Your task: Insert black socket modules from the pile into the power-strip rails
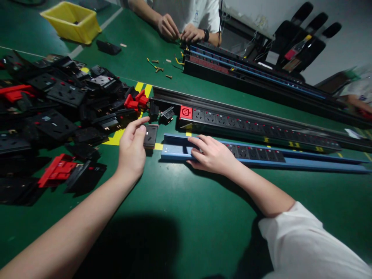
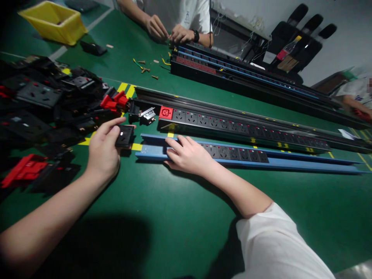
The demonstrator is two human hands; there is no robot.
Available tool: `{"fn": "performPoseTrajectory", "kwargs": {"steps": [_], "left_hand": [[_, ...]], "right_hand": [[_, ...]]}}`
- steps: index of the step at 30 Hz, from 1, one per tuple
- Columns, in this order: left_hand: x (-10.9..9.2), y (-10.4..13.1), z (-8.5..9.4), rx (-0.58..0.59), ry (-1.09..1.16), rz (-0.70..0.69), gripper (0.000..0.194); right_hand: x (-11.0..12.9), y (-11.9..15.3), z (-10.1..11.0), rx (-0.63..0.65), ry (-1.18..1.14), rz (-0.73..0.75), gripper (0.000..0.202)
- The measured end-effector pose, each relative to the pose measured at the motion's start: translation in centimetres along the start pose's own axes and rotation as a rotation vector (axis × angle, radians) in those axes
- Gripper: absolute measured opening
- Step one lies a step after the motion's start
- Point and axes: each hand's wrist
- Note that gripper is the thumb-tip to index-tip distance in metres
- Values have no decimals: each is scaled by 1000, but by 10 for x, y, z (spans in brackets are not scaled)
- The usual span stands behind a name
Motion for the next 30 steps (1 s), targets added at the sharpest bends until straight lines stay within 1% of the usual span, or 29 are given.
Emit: {"fn": "performPoseTrajectory", "kwargs": {"steps": [3, 5, 9, 11, 17, 23, 27, 30], "left_hand": [[-6, 1, -2, -52, -43, 46, 24], [-9, 1, -2, -63, -104, 38, 19], [-12, 3, -2, -15, -153, 60, 14], [-12, 4, -2, 16, -175, 81, 14], [-11, 5, -2, 76, -233, 81, 14], [-7, 8, -4, 120, -235, 59, 20], [-8, 14, -6, 91, -277, 16, 21], [-9, 17, -8, 55, -309, 20, 21]], "right_hand": [[0, 0, 0, 3, 0, 4, 29], [-1, 0, 0, 0, 1, 0, 29], [0, 0, 0, 1, 3, -4, 29], [0, 0, -1, 1, 3, -1, 29], [1, 0, -1, 7, -30, -6, 28], [0, 0, -1, 17, -50, -9, 26], [0, 1, -1, 25, -39, -17, 27], [1, 1, -1, 19, 0, -14, 29]]}}
Point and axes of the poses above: each hand's wrist, its own y-axis away from the middle knuckle, its own z-axis out of the back of the hand, x = y × z, and after that the axes turned 5 degrees about x, right-handed
